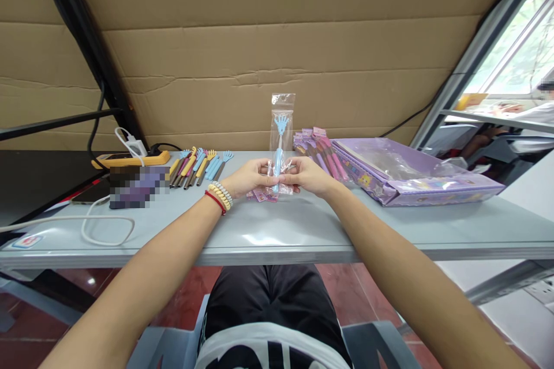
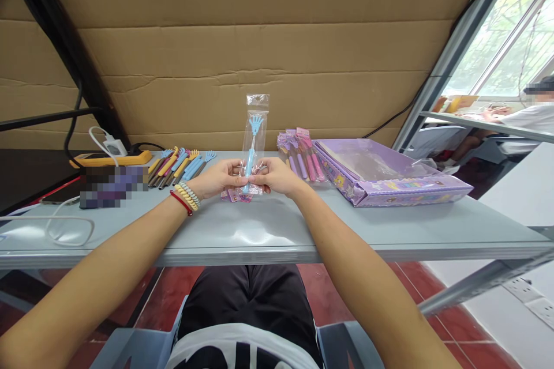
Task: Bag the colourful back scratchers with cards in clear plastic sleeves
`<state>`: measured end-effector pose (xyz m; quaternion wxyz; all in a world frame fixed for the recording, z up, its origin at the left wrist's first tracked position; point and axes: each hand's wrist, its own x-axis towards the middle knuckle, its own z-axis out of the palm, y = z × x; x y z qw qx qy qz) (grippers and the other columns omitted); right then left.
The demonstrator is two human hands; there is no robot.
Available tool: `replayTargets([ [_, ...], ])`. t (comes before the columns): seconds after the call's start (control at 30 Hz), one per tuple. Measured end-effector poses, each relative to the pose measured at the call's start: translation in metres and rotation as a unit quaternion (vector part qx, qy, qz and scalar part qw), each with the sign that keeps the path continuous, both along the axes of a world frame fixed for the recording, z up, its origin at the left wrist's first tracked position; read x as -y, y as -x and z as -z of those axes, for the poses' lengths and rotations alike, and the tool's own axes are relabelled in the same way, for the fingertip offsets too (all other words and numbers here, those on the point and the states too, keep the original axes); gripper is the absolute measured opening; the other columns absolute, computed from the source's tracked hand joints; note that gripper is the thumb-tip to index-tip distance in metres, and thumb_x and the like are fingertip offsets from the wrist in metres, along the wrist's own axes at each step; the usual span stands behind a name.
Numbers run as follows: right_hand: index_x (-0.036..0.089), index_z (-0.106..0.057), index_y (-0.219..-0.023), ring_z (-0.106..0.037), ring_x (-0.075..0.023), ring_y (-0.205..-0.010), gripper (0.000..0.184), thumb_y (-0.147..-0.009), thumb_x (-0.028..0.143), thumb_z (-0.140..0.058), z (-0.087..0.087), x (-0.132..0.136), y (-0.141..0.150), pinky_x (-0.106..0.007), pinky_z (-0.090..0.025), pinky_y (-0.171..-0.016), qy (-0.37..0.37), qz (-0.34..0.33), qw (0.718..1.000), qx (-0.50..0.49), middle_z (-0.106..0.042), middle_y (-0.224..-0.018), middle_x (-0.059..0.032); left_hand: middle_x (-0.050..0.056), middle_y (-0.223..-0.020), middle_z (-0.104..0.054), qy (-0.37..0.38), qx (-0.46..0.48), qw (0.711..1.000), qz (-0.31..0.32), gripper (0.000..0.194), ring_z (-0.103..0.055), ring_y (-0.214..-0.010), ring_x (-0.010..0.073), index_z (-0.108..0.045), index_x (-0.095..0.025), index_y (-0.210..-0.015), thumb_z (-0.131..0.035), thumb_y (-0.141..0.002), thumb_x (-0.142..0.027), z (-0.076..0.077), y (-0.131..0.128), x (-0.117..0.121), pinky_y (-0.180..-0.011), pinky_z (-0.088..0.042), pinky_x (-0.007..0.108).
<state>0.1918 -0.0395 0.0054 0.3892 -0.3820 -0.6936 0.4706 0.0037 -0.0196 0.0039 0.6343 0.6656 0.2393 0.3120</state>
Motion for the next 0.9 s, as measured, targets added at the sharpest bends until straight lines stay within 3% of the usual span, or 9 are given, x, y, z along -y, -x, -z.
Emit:
replayTargets([
  [0.13,0.015,-0.051,-0.071,-0.044,-0.0083,-0.039,0.045,-0.054,0.041,-0.084,0.000,0.000,0.001,-0.020,-0.033,-0.038,0.006,0.022,1.000,0.017,-0.051,-0.044,0.0039,0.004,-0.076,-0.065,-0.004,-0.035,0.999,-0.007,0.049,-0.061,-0.062,0.0126,-0.059,-0.012,-0.099,-0.082,-0.063,-0.036,0.000,-0.001,0.002,-0.059,-0.052,0.029],
  [0.33,0.015,-0.052,-0.073,-0.047,-0.0095,-0.042,0.043,-0.057,0.041,-0.082,-0.002,0.000,0.001,-0.021,-0.033,-0.039,0.003,0.034,0.999,0.031,-0.052,-0.047,0.0031,0.005,-0.077,-0.066,-0.027,-0.033,0.999,-0.032,0.046,-0.062,-0.068,0.0141,-0.059,-0.012,-0.094,-0.083,-0.060,-0.031,0.001,-0.001,-0.002,-0.061,-0.049,0.026],
  [0.47,0.015,-0.055,-0.073,-0.049,-0.0098,-0.049,0.025,-0.071,0.036,-0.069,-0.001,-0.004,-0.004,-0.023,-0.037,-0.047,-0.080,0.131,0.985,0.074,-0.058,-0.058,-0.0003,0.000,-0.067,-0.060,-0.093,-0.068,0.986,-0.120,0.037,-0.055,-0.055,0.0112,-0.059,-0.013,-0.097,-0.075,-0.066,-0.024,-0.003,0.001,-0.005,-0.053,-0.043,0.024],
  [0.57,0.015,-0.060,-0.074,-0.054,-0.0121,-0.062,0.007,-0.074,0.022,-0.061,0.005,-0.010,-0.007,-0.025,-0.039,-0.059,-0.207,0.224,0.929,0.208,-0.063,-0.070,-0.0026,-0.001,-0.065,-0.060,-0.206,-0.193,0.923,-0.262,0.037,-0.055,-0.055,0.0133,-0.059,-0.013,-0.104,-0.070,-0.070,-0.021,-0.004,0.005,-0.009,-0.056,-0.043,0.027],
  [0.63,0.015,-0.062,-0.076,-0.055,-0.0133,-0.067,0.005,-0.074,0.016,-0.057,0.009,-0.013,-0.008,-0.025,-0.038,-0.062,-0.253,0.233,0.892,0.295,-0.065,-0.075,-0.0035,0.002,-0.071,-0.064,-0.285,-0.272,0.855,-0.336,0.037,-0.060,-0.066,0.0171,-0.061,-0.012,-0.106,-0.069,-0.070,-0.020,-0.003,0.007,-0.013,-0.065,-0.045,0.029],
  [0.7,0.015,-0.064,-0.080,-0.057,-0.0144,-0.070,0.010,-0.076,0.014,-0.055,0.013,-0.014,-0.008,-0.026,-0.038,-0.065,-0.262,0.209,0.875,0.350,-0.067,-0.081,-0.0047,0.005,-0.078,-0.068,-0.337,-0.316,0.808,-0.367,0.036,-0.062,-0.076,0.0200,-0.063,-0.013,-0.106,-0.068,-0.071,-0.020,-0.002,0.009,-0.015,-0.073,-0.046,0.031],
  [0.9,0.013,-0.066,-0.100,-0.057,-0.0225,-0.102,0.023,-0.084,0.016,-0.050,0.020,-0.016,-0.007,-0.030,-0.039,-0.089,-0.286,0.172,0.829,0.449,-0.065,-0.105,-0.0113,0.009,-0.087,-0.072,-0.364,-0.334,0.777,-0.391,0.039,-0.064,-0.084,0.0242,-0.062,-0.015,-0.112,-0.063,-0.074,-0.023,-0.001,0.011,-0.017,-0.075,-0.046,0.032],
])
